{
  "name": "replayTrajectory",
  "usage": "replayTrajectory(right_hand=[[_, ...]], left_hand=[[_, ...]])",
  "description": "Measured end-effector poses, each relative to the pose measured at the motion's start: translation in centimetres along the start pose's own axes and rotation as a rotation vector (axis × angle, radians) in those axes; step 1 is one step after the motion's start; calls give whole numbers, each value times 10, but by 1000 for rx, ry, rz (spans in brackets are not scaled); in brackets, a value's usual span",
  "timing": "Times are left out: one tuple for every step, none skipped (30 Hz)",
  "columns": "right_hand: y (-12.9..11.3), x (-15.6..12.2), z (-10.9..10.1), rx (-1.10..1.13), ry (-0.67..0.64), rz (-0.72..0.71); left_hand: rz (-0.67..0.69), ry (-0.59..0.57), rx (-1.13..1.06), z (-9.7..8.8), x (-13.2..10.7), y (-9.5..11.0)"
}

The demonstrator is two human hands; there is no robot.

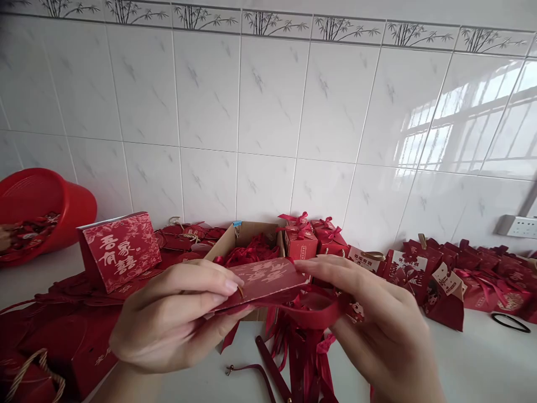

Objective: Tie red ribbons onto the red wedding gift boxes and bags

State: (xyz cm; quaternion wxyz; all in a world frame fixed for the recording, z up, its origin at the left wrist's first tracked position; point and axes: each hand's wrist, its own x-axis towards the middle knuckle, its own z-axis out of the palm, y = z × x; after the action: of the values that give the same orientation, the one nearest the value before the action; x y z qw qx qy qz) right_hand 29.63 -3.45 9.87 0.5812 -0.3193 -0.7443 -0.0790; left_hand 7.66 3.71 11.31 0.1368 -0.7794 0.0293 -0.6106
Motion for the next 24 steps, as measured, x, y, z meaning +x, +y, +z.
replayTrajectory(right_hand=[[0,-2,-2,-7,46,33],[0,-3,-4,-9,99,50],[2,-4,-6,-18,148,32],[4,-4,-9,-40,176,-27],[6,-4,-13,-83,182,-113],[8,-4,-17,-141,162,-198],[10,-3,-21,-194,123,-252],[10,-3,-24,-231,90,-249],[9,-3,-27,-247,50,-197],[7,-3,-29,-246,5,-115],[5,-4,-29,-232,-47,-20],[3,-4,-29,-210,-105,67],[1,-4,-27,-187,-158,138],[0,-4,-25,-166,-200,192],[-1,-3,-23,-146,-235,232],[-1,-1,-21,-129,-272,259],[-1,0,-19,-116,-310,279],[-2,2,-17,-102,-348,291],[-3,3,-14,-84,-370,300],[-5,5,-11,-58,-360,303],[-8,6,-7,-25,-310,301],[-12,6,-2,10,-218,293],[-16,7,4,41,-100,277],[-21,7,11,66,32,255]], left_hand=[[3,-21,15,-1,0,0],[9,-38,24,-3,-1,0],[12,-48,29,-4,-2,0],[10,-51,35,-5,-2,0],[4,-54,45,-6,-3,-1],[-4,-61,60,-6,-3,-1],[-13,-63,76,-6,-3,-3],[-25,-58,84,-6,-3,-5],[-36,-43,81,-5,-3,-7],[-47,-24,68,-4,-2,-9],[-67,-2,46,-4,-1,-12],[-88,17,21,-3,0,-14],[-109,28,-1,-2,0,-16],[-127,32,-14,-2,1,-17],[-139,39,-20,-2,2,-18],[-145,46,-19,-2,2,-18],[-146,54,-11,-2,2,-18],[-145,58,0,-2,3,-18],[-145,58,14,-2,3,-18],[-147,54,24,-2,3,-17],[-150,51,32,-2,3,-16],[-154,46,35,-2,2,-16],[-157,38,34,-2,2,-15],[-156,26,31,-1,2,-14]])
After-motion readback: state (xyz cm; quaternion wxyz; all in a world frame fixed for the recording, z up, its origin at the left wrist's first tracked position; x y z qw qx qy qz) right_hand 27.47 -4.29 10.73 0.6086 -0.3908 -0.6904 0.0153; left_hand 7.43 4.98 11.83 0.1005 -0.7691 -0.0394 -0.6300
